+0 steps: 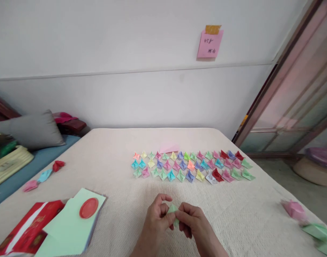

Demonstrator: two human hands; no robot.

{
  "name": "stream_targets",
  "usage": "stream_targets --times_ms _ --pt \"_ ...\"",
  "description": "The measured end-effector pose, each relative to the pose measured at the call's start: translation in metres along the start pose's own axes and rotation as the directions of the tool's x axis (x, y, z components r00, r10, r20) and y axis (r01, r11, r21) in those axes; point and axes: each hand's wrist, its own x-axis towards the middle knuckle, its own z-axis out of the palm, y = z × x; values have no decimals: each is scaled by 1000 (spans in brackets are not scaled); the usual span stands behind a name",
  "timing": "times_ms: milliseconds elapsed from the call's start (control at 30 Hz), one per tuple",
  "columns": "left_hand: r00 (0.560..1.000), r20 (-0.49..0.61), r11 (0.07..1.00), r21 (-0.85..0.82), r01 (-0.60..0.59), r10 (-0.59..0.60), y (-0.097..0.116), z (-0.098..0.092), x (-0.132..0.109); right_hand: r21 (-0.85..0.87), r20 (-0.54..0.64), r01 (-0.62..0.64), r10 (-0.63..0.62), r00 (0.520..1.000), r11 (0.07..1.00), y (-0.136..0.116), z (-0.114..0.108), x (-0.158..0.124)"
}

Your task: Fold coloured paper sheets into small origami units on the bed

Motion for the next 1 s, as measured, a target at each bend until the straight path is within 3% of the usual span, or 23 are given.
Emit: stream_targets --times_ms 167,333,467,600,833,1000 --pt "996 -93 999 -43 -8 4 1 0 1 41 57 10 -12 998 999 0 -2 1" --pt "998 14 993 -107 55 -53 -2 1 2 37 12 47 -48 999 998 4 -4 2" --pt "998 -50 992 -123 41 -47 1 4 -1 47 4 60 -61 998 997 5 -2 2" --pt "996 -26 992 -97 82 -85 4 4 -2 82 -4 88 -88 996 993 3 -4 1" --pt "998 -34 997 -53 -56 54 7 4 -7 118 -26 164 -162 986 979 -1 -7 -1" --pt "996 -81 998 -28 -49 46 4 1 -4 130 -26 195 -193 981 972 -2 -2 -2"
